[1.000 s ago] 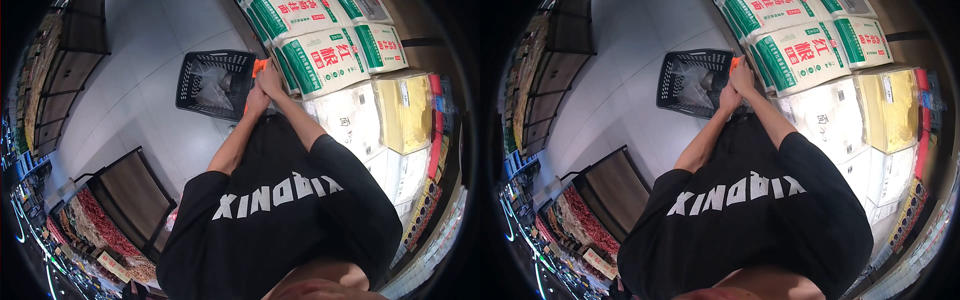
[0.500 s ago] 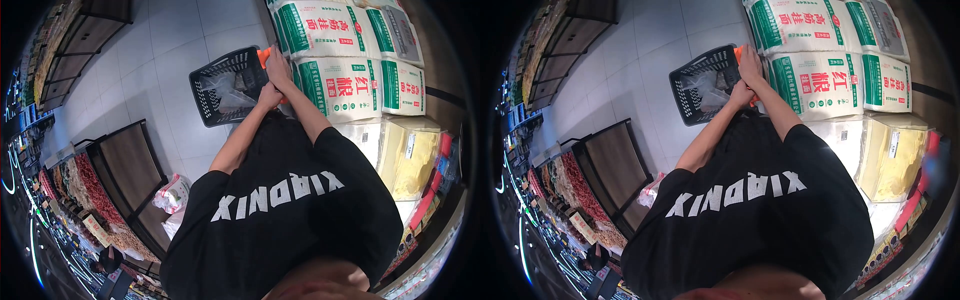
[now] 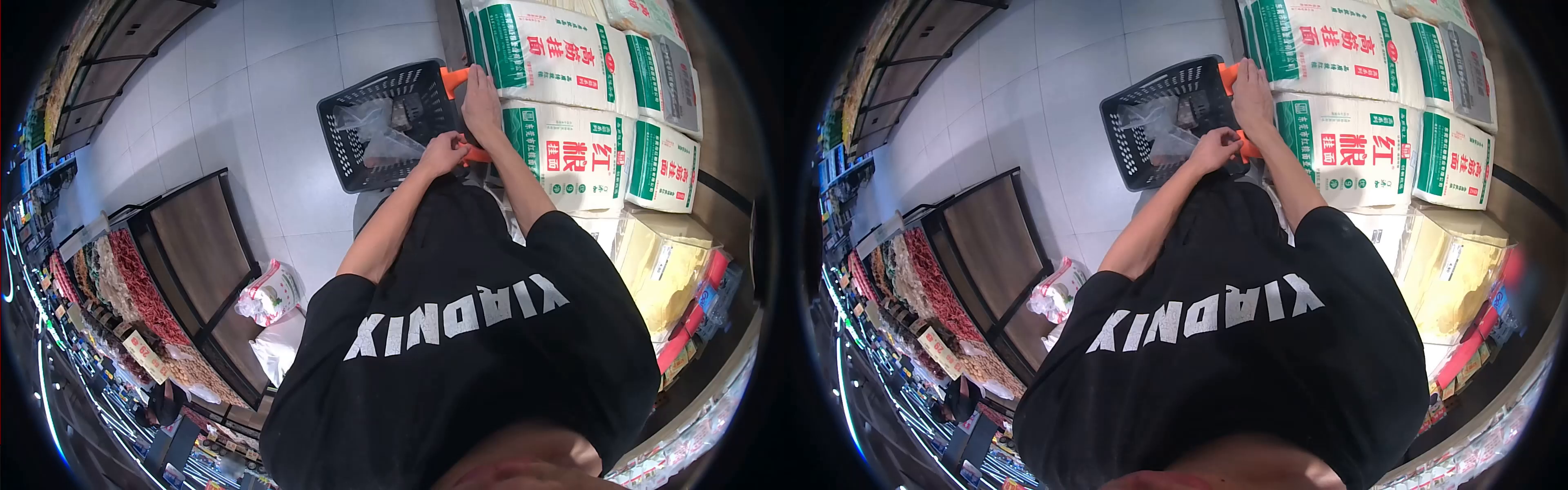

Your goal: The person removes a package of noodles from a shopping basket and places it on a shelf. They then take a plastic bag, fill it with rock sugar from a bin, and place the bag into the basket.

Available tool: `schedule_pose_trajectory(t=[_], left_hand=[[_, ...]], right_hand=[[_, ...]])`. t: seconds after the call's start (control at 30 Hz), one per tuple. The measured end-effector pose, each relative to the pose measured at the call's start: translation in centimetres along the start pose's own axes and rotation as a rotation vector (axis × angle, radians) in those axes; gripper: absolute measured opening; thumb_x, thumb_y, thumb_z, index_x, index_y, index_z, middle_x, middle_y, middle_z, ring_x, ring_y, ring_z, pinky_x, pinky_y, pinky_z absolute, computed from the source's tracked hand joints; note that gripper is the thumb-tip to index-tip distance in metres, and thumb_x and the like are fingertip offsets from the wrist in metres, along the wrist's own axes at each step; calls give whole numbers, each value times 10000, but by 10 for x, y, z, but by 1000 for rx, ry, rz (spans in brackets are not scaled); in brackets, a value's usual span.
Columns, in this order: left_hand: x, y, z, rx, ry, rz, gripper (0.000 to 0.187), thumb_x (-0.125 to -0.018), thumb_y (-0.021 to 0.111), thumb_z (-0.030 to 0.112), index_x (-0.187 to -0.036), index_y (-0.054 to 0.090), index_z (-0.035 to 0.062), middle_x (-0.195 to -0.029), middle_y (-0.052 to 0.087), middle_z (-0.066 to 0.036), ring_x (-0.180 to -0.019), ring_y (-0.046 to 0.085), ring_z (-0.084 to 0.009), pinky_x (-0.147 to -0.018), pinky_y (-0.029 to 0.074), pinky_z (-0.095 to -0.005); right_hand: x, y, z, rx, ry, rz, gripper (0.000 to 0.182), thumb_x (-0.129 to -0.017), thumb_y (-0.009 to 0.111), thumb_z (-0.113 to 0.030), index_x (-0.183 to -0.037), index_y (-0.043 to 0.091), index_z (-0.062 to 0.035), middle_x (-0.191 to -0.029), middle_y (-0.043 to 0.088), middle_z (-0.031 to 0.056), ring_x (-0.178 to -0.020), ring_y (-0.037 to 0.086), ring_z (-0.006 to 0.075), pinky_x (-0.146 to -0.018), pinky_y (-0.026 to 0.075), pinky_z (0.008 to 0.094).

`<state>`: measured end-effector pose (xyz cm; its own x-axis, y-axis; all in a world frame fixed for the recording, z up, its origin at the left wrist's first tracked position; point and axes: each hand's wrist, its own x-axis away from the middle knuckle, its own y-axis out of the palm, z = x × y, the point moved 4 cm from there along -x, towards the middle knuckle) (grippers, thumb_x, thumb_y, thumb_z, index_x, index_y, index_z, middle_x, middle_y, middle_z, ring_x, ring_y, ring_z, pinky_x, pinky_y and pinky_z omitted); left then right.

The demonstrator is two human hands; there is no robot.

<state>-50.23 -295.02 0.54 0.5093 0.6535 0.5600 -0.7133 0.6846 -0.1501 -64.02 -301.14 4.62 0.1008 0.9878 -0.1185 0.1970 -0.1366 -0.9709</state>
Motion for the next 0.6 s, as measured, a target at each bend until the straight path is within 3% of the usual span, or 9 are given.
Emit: schedule_pose_trajectory(t=[0.1,0.3,0.4,0.5,0.6], left_hand=[[24,-42,-43,-27,-104,56,305,-872,712,242,-1038,683,-12,-800,728,-106,-689,719,-201,-679,560,-353],[77,-142,-224,-56,-291,301,231,-846,732,245,-788,696,24,-735,703,-116,-682,694,-218,-657,526,-353],[114,-199,-268,-81,-452,239,257,-860,711,240,-751,661,12,-702,691,-106,-687,686,-214,-659,525,-368],[141,-244,-295,136,-576,212,273,-872,689,259,-744,671,17,-677,688,-104,-649,681,-216,-648,529,-369],[143,-296,-338,-174,-546,175,271,-874,667,266,-756,688,23,-664,682,-104,-560,659,-190,-605,531,-346]], right_hand=[[1,-4,-6,45,31,-26,621,-833,591,-18,-1414,396,78,-1404,488,222,-1316,472,342,-1130,361,425],[2,-7,-17,100,134,9,554,-851,561,-4,-1387,440,66,-1354,518,206,-1233,522,348,-1048,430,428],[9,-1,-19,113,158,55,535,-863,539,1,-1388,447,54,-1346,527,212,-1207,535,366,-1039,440,429],[13,-5,-18,78,202,55,511,-884,541,-37,-1381,454,43,-1348,526,220,-1213,535,367,-1041,449,428],[11,2,-18,29,289,77,462,-937,527,-106,-1374,454,23,-1322,536,226,-1209,535,384,-1021,471,443]])
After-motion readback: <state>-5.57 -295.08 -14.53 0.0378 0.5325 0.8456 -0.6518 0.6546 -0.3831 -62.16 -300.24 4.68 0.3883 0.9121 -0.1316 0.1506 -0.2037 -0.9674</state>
